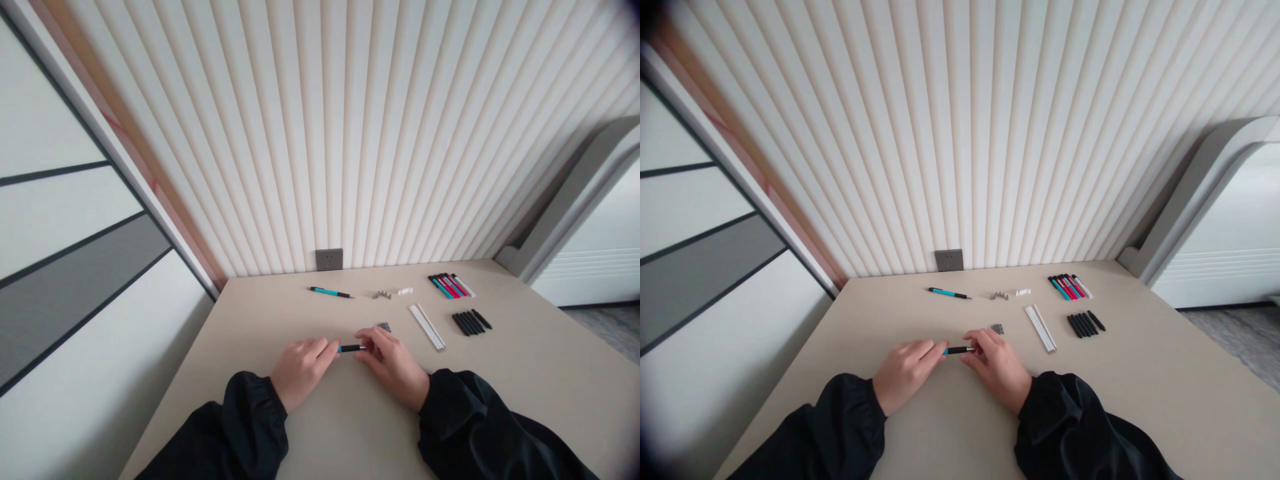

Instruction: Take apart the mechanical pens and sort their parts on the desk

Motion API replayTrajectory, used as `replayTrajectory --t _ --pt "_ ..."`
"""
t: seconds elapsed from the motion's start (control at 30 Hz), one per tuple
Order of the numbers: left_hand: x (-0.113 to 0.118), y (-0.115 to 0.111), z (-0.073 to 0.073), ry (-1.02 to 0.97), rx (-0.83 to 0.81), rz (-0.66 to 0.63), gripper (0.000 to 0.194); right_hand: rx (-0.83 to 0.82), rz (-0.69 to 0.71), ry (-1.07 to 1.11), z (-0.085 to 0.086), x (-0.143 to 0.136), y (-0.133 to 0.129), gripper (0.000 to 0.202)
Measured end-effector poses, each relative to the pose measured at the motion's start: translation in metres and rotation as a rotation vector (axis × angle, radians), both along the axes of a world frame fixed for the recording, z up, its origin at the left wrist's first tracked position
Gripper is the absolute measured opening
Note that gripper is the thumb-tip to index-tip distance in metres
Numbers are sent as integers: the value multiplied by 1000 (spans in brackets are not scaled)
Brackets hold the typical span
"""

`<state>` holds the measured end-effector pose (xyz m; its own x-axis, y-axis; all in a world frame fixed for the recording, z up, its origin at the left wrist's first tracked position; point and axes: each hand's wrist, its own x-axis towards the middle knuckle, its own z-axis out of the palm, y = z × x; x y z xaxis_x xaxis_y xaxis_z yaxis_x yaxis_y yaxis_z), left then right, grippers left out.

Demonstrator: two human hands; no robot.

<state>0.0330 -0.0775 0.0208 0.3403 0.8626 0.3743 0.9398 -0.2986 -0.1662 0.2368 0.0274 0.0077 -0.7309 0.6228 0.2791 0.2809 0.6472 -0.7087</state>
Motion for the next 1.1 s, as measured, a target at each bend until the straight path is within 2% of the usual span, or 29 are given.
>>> replayTrajectory --t 0.2,0.37,0.57,0.73,0.93,1.1 --pt "-1 0 -3 28 -10 14 20 60 43 -58 -3 -1 4 33" --pt "-2 -1 -4 57 -45 27 20 27 23 -1 -5 -2 6 21" --pt "-1 1 -2 8 1 35 20 42 30 5 -3 -1 4 28" --pt "-1 1 -1 4 -5 27 21 38 14 19 -2 -2 4 16" --pt "-2 1 -2 -15 -4 28 20 52 47 4 1 -2 4 27" --pt "-1 2 -5 -11 -30 56 18 91 -26 46 -3 -3 5 16"
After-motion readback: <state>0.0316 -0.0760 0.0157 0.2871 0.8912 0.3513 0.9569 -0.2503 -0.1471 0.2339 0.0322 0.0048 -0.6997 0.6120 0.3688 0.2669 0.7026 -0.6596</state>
